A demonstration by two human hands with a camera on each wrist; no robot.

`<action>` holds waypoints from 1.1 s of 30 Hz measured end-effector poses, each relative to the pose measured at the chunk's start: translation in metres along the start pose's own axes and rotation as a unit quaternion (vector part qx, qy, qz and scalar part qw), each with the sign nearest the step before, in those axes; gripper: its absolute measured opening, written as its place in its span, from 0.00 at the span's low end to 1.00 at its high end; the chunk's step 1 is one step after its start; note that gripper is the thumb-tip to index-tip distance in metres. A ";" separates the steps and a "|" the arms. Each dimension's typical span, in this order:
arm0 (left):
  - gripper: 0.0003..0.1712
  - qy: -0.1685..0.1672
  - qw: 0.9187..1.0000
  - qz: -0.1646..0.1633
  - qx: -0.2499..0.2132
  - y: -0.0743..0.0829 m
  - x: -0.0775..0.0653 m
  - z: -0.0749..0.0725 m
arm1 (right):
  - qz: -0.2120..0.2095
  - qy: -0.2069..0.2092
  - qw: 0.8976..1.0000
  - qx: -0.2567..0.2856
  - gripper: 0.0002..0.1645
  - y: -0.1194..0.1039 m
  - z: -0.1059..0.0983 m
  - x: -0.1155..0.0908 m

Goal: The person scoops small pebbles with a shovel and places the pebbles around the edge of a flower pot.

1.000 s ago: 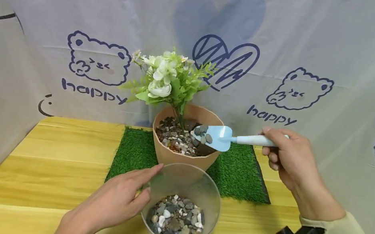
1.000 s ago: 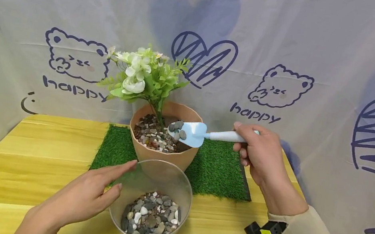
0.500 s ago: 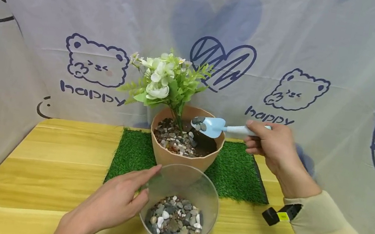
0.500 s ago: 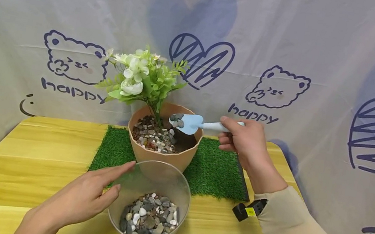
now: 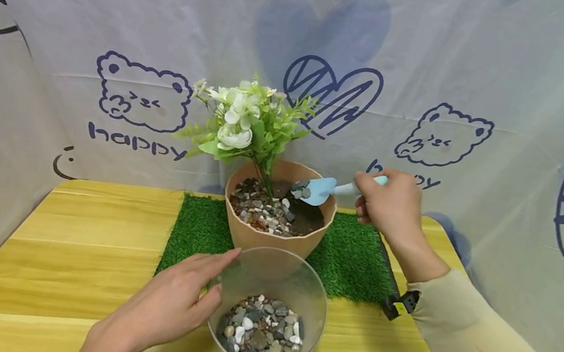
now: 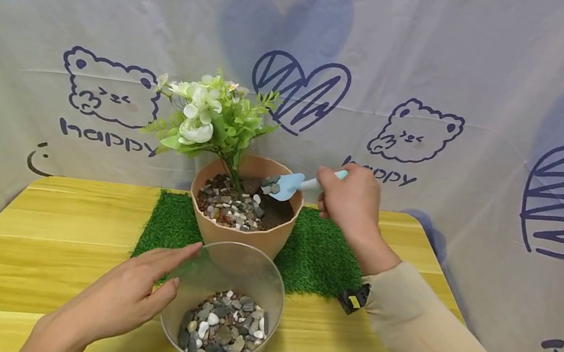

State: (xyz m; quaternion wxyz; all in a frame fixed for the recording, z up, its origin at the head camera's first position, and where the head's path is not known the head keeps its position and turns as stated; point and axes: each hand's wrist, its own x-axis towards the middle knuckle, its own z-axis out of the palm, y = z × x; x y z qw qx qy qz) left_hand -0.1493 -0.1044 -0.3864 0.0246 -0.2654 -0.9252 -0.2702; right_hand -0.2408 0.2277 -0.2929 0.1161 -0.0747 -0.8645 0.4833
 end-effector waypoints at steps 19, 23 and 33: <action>0.33 0.005 1.000 0.006 0.002 0.001 0.000 0.000 | -0.105 0.047 0.975 -0.188 0.19 -0.009 0.016 -0.002; 0.33 0.005 1.000 0.002 0.002 0.001 0.000 0.000 | -0.162 0.057 0.957 -0.232 0.20 -0.005 0.021 -0.005; 0.34 0.007 1.000 0.002 0.002 0.000 0.000 0.000 | -0.194 0.053 0.959 -0.200 0.18 -0.005 0.007 -0.017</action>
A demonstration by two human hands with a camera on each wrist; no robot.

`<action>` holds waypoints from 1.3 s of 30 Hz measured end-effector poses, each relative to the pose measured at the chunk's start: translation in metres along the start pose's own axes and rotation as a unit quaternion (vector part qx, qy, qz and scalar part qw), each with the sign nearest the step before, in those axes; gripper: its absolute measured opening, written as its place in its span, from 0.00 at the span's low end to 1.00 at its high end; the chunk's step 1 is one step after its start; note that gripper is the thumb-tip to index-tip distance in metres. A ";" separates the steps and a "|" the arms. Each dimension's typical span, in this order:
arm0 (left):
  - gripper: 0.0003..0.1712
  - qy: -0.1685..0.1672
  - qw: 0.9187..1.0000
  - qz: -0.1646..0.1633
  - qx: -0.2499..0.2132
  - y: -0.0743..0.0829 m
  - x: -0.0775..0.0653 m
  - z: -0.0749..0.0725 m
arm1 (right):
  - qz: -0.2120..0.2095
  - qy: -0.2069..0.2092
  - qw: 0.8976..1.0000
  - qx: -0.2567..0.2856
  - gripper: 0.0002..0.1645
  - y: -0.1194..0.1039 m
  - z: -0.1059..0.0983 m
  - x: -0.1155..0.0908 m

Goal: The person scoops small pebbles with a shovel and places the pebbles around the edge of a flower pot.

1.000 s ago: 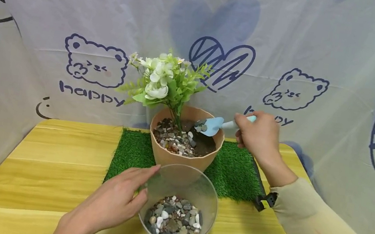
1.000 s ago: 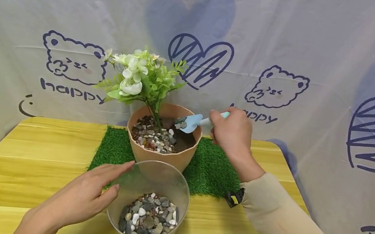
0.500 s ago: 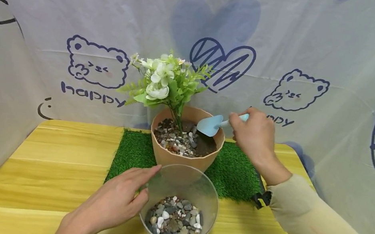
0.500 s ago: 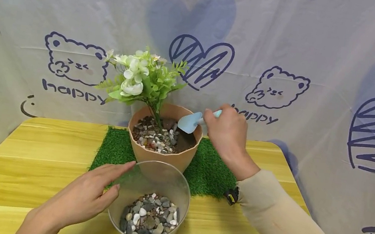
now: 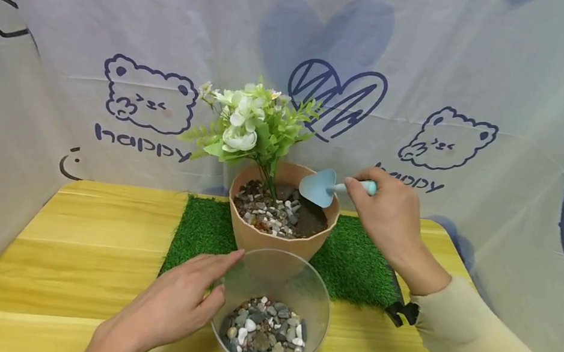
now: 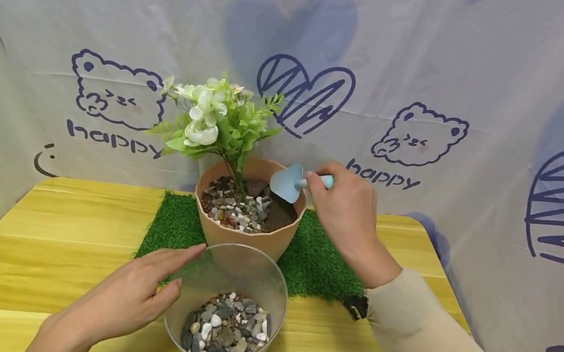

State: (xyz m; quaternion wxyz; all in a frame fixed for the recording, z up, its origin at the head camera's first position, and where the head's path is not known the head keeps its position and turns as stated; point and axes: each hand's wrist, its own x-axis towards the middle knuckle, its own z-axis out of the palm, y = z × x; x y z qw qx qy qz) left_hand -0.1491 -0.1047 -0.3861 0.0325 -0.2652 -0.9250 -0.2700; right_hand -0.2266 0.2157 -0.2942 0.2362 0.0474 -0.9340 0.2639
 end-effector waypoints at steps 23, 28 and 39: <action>0.33 -0.002 1.000 0.004 -0.001 0.000 0.000 -0.001 | -0.162 -0.077 0.981 0.067 0.05 -0.033 -0.050 -0.079; 0.34 -0.004 1.000 0.000 -0.001 -0.001 0.000 -0.001 | -0.245 -0.136 0.960 0.001 0.09 -0.030 -0.024 -0.090; 0.34 -0.005 1.000 -0.002 -0.009 0.000 0.000 -0.001 | -0.333 -0.104 0.935 -0.068 0.21 -0.024 0.019 -0.101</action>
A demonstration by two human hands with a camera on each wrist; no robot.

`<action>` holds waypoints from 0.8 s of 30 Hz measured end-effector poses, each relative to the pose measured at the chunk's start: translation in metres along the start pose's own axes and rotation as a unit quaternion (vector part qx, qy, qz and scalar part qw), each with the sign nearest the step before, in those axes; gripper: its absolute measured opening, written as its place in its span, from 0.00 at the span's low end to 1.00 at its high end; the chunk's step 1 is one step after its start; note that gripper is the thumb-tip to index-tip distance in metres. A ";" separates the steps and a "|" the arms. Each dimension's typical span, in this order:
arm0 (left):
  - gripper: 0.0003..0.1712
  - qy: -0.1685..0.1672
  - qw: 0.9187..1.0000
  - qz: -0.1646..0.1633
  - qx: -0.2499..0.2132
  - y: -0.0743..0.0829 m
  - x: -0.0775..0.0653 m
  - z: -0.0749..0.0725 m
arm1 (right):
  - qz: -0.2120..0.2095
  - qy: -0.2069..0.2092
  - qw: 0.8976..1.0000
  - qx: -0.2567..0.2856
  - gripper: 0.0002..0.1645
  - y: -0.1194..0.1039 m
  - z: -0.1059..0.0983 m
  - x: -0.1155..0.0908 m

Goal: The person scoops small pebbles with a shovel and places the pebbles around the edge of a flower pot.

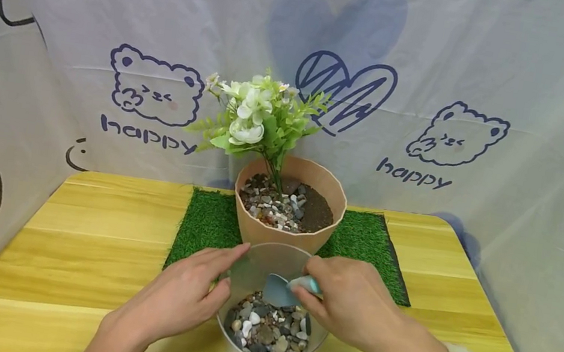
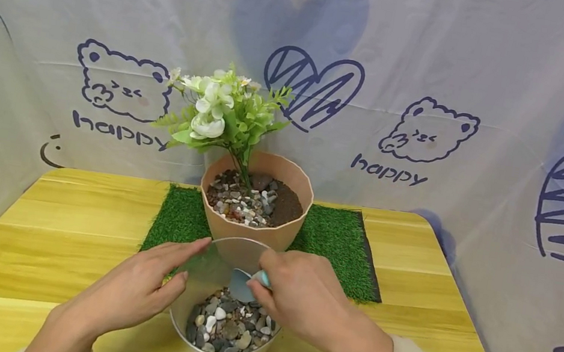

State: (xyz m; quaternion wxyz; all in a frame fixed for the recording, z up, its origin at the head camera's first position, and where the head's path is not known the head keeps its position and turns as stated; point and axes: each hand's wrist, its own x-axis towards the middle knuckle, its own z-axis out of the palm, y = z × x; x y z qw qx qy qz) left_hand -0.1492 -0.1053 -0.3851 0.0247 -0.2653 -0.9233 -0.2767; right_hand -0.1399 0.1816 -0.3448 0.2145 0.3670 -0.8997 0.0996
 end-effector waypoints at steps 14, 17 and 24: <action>0.34 -0.008 1.000 -0.004 -0.001 0.000 0.001 0.000 | -0.011 -0.006 1.000 -0.005 0.20 -0.004 0.012 0.004; 0.34 -0.008 1.000 -0.003 -0.001 0.000 0.001 0.000 | -0.001 -0.020 1.000 -0.001 0.19 -0.004 0.010 0.005; 0.34 -0.005 1.000 -0.003 -0.001 0.000 0.000 0.000 | 0.010 -0.061 0.998 0.021 0.15 -0.004 0.009 0.005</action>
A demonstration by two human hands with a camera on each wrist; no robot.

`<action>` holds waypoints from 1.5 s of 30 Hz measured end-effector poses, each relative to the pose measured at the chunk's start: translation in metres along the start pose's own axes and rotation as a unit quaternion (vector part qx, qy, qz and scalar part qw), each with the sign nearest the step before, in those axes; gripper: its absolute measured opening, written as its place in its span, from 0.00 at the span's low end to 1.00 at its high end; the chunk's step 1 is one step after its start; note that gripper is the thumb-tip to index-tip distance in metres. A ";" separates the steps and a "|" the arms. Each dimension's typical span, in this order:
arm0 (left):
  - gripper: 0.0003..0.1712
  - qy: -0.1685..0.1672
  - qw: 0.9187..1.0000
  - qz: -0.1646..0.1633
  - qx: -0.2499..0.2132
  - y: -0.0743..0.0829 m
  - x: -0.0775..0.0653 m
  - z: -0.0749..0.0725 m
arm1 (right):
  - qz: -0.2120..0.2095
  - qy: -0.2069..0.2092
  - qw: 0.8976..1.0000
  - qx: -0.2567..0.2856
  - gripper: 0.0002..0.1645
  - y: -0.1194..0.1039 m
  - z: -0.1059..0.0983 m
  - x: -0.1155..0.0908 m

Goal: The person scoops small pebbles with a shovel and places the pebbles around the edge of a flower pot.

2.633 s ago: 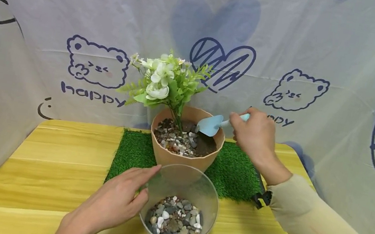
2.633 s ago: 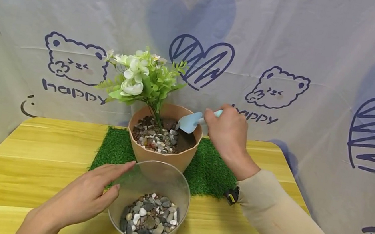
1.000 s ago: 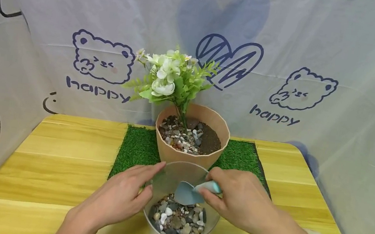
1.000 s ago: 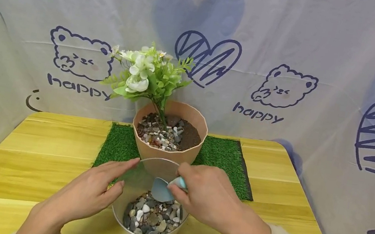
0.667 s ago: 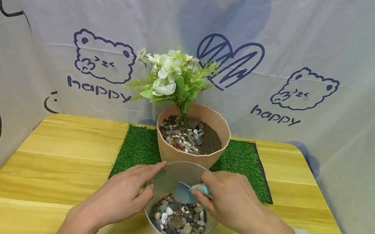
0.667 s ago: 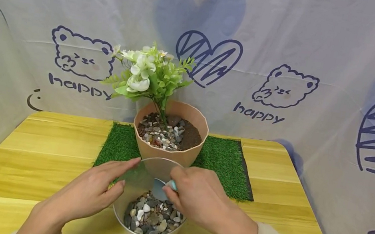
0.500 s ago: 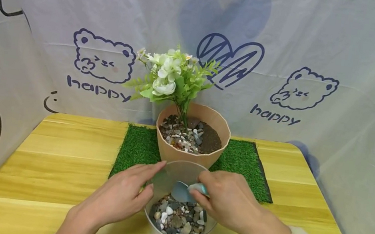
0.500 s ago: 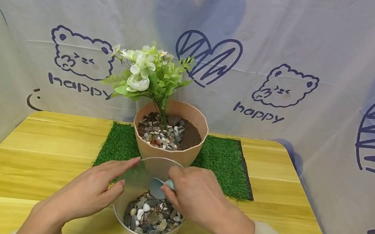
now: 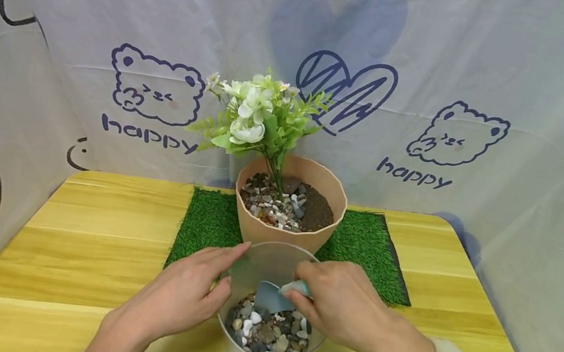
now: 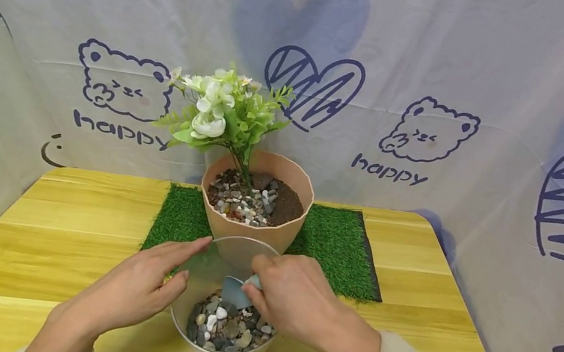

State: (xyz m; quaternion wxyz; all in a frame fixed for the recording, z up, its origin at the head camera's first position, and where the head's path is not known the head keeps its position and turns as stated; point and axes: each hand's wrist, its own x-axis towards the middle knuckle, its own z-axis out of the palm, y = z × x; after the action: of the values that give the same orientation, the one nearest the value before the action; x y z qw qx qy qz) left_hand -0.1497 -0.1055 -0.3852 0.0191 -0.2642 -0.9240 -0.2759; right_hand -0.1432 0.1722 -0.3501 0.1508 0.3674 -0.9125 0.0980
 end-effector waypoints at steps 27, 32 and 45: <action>0.34 0.005 1.000 0.006 0.005 0.000 -0.001 0.001 | 0.038 -0.048 0.998 0.026 0.09 0.005 -0.016 -0.002; 0.34 0.005 1.000 0.009 0.005 -0.001 -0.001 0.000 | 0.045 -0.081 0.994 0.053 0.08 0.006 -0.017 -0.002; 0.34 0.003 1.000 0.013 0.005 -0.001 0.000 0.000 | 0.070 -0.128 0.987 0.060 0.10 0.011 -0.030 0.000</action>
State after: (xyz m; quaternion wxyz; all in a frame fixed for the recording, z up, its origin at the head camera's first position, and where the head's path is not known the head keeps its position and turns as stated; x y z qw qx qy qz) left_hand -0.1503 -0.1064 -0.3861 0.0271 -0.2757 -0.9216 -0.2720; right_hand -0.1442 0.1888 -0.3229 0.0029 0.3207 -0.9402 0.1150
